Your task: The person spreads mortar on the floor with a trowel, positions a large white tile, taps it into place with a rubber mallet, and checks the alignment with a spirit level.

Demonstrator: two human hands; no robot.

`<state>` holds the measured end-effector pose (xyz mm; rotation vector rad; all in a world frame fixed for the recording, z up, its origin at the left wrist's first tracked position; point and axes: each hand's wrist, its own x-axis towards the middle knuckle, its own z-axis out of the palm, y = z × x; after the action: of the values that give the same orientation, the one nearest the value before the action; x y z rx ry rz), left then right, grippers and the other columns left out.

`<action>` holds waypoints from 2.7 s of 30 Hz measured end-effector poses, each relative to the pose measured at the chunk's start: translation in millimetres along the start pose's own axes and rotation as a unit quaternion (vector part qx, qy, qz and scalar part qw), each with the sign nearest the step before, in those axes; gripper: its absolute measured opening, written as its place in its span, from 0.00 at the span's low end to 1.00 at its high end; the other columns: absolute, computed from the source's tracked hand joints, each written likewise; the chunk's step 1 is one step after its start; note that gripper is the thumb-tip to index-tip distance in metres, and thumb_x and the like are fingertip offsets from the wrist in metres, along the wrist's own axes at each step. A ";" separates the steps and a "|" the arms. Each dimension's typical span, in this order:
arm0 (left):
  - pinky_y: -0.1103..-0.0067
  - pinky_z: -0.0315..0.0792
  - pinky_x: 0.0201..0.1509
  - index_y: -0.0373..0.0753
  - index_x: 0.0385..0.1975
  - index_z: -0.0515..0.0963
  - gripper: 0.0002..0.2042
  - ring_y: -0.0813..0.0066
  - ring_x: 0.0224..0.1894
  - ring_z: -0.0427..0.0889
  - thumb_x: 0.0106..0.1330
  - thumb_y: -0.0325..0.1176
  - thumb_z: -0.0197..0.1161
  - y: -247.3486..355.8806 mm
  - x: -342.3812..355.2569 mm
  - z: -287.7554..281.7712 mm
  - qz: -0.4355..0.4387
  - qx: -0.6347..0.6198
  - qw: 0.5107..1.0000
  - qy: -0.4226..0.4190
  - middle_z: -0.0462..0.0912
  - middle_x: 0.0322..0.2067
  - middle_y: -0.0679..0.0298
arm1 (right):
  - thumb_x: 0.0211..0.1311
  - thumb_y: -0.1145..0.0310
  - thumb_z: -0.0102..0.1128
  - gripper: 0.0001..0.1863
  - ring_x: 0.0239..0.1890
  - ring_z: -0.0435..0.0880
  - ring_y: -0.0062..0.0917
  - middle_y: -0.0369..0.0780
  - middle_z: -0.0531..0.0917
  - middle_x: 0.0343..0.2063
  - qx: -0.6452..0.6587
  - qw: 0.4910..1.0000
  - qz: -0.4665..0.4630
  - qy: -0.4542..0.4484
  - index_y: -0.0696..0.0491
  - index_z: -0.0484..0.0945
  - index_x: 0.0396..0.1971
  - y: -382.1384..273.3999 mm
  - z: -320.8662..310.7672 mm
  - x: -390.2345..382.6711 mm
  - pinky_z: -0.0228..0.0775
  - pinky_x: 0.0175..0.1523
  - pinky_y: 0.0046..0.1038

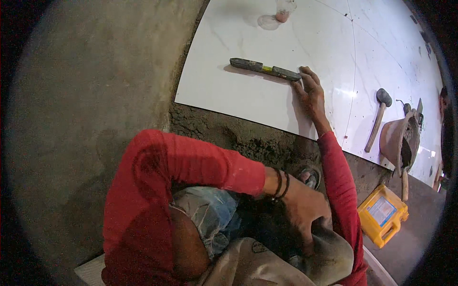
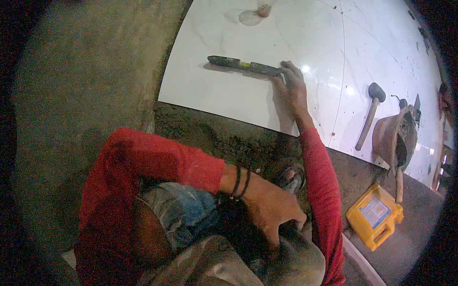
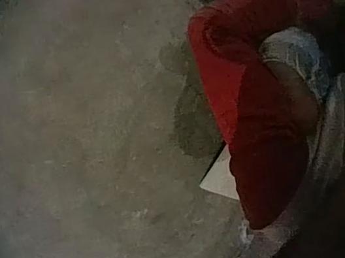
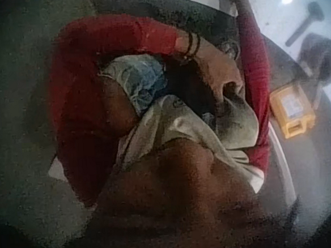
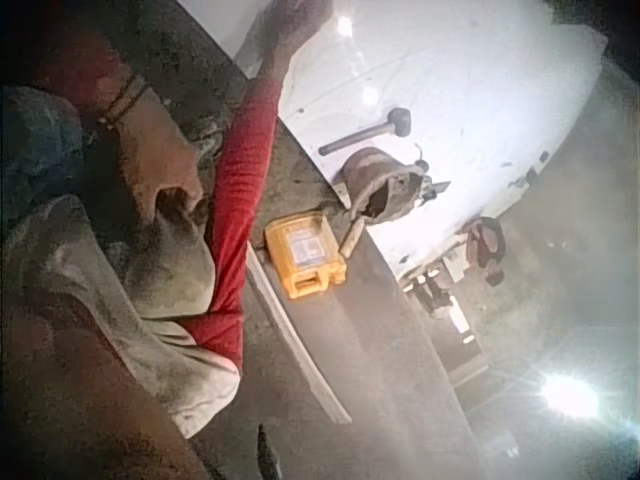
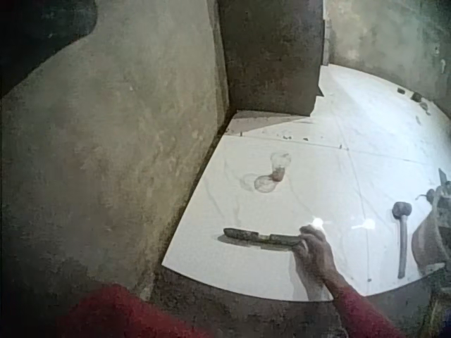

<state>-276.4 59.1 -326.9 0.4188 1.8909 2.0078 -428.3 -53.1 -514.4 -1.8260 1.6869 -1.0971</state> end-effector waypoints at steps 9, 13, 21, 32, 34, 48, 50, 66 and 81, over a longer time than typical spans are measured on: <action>0.69 0.78 0.41 0.37 0.45 0.77 0.13 0.57 0.38 0.83 0.59 0.24 0.55 -57.6 -83.2 -65.7 0.090 0.194 0.865 0.454 0.83 0.36 0.53 | 0.64 0.71 0.62 0.17 0.65 0.72 0.36 0.45 0.75 0.60 -0.045 0.999 0.007 0.013 0.58 0.78 0.51 -3.9 -0.6 -2.8 0.68 0.65 0.33; 0.71 0.75 0.50 0.37 0.53 0.75 0.13 0.65 0.47 0.81 0.71 0.31 0.55 -105.6 -196.7 -103.1 -0.054 0.376 0.518 0.767 0.81 0.43 0.59 | 0.61 0.70 0.65 0.15 0.64 0.72 0.38 0.45 0.76 0.58 -0.010 1.000 0.001 0.019 0.57 0.79 0.47 -12.3 0.3 1.1 0.66 0.66 0.36; 0.64 0.67 0.58 0.44 0.54 0.77 0.25 0.63 0.56 0.72 0.57 0.44 0.73 -155.4 -259.3 -109.1 -0.287 0.503 0.532 0.618 0.73 0.53 0.63 | 0.61 0.70 0.65 0.16 0.65 0.72 0.38 0.45 0.76 0.59 -0.020 1.000 -0.001 0.018 0.57 0.79 0.48 -6.7 0.9 -0.8 0.65 0.67 0.36; 0.66 0.68 0.56 0.44 0.46 0.81 0.18 0.61 0.54 0.73 0.54 0.33 0.73 -167.4 -254.1 -116.3 -0.252 0.487 0.535 0.643 0.75 0.54 0.64 | 0.60 0.72 0.65 0.12 0.63 0.73 0.39 0.44 0.77 0.58 -0.022 1.000 0.004 0.020 0.55 0.81 0.43 -12.1 -1.9 -1.1 0.67 0.65 0.36; 0.66 0.68 0.55 0.44 0.46 0.81 0.18 0.61 0.54 0.73 0.54 0.33 0.73 -166.3 -254.0 -115.4 -0.248 0.492 0.534 0.642 0.76 0.54 0.64 | 0.62 0.71 0.64 0.13 0.63 0.73 0.38 0.45 0.76 0.59 -0.022 1.000 0.007 0.013 0.56 0.80 0.45 -13.0 -3.0 -0.7 0.67 0.66 0.36; 0.66 0.65 0.58 0.42 0.44 0.79 0.16 0.64 0.57 0.71 0.55 0.32 0.70 -171.0 -253.8 -116.6 -0.249 0.487 0.539 0.641 0.74 0.55 0.67 | 0.64 0.69 0.63 0.13 0.64 0.73 0.40 0.46 0.75 0.60 -0.028 1.000 0.004 0.007 0.56 0.80 0.46 -6.2 -2.8 0.7 0.66 0.66 0.37; 0.66 0.65 0.58 0.42 0.44 0.80 0.16 0.64 0.57 0.71 0.55 0.32 0.70 -172.0 -254.9 -115.3 -0.246 0.493 0.531 0.644 0.74 0.56 0.67 | 0.64 0.69 0.63 0.12 0.64 0.73 0.40 0.46 0.76 0.59 -0.035 0.999 0.000 0.011 0.57 0.80 0.46 -6.9 -1.4 0.9 0.67 0.66 0.37; 0.65 0.66 0.59 0.45 0.49 0.80 0.19 0.64 0.58 0.71 0.58 0.42 0.72 -167.0 -259.5 -113.9 -0.236 0.490 0.546 0.637 0.75 0.56 0.67 | 0.62 0.71 0.64 0.13 0.64 0.73 0.38 0.46 0.75 0.59 -0.035 0.999 0.002 0.011 0.58 0.79 0.46 -9.9 0.2 1.5 0.66 0.66 0.35; 0.66 0.67 0.54 0.44 0.41 0.81 0.13 0.65 0.54 0.73 0.56 0.30 0.69 -175.5 -267.9 -120.3 -0.212 0.487 0.555 0.640 0.76 0.52 0.69 | 0.64 0.68 0.63 0.15 0.66 0.72 0.38 0.45 0.75 0.60 -0.074 0.997 0.006 -0.008 0.56 0.79 0.48 -10.9 -1.1 -0.6 0.66 0.66 0.36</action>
<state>-81.0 -159.3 -503.4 -1.6151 3.2405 0.4735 -422.3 -50.4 -505.7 -1.9053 1.8113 -0.9721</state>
